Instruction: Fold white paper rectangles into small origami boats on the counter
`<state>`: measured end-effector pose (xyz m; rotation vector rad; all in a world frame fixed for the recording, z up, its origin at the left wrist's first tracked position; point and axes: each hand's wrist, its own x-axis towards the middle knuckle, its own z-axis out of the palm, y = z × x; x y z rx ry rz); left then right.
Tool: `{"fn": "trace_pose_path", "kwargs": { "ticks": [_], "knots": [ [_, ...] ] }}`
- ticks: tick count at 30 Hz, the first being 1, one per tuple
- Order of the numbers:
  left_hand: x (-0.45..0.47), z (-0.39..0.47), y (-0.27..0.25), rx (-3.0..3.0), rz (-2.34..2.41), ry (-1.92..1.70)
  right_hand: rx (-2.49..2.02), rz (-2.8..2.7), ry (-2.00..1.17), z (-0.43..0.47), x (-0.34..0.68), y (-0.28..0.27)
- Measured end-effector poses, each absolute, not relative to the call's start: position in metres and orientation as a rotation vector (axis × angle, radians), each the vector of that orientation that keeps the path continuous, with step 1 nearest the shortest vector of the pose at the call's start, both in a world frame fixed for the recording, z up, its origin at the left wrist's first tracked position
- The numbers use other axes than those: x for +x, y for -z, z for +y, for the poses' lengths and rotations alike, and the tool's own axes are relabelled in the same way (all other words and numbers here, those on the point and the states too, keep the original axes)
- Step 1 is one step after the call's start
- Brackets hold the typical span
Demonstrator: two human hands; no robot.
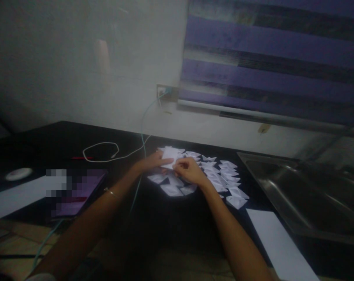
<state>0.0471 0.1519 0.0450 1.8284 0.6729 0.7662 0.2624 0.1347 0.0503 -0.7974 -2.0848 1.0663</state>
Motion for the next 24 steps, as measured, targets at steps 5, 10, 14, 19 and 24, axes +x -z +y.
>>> {"fn": "trace_pose_path", "kwargs": {
  "ticks": [5, 10, 14, 19, 24],
  "knots": [
    [0.049, 0.148, -0.046, 1.889, 0.720, -0.766, -0.800, -2.087, -1.076, 0.135, 0.262, -0.049],
    [0.048, 0.143, -0.050, 1.922, 0.857, -0.761, -0.793, -2.090, -1.049, 0.133, 0.263, -0.056],
    [0.050, 0.145, -0.048, 1.929, 1.002, -0.819, -0.780, -2.082, -1.053, 0.132, 0.262, -0.057],
    [0.055, 0.149, -0.042, 1.881, 0.981, -0.883, -0.765, -2.066, -1.061, 0.135, 0.263, -0.053],
    [0.052, 0.154, -0.041, 1.742, 0.971, -1.044, -0.764, -2.059, -1.079, 0.135, 0.263, -0.051]
  ]
}}
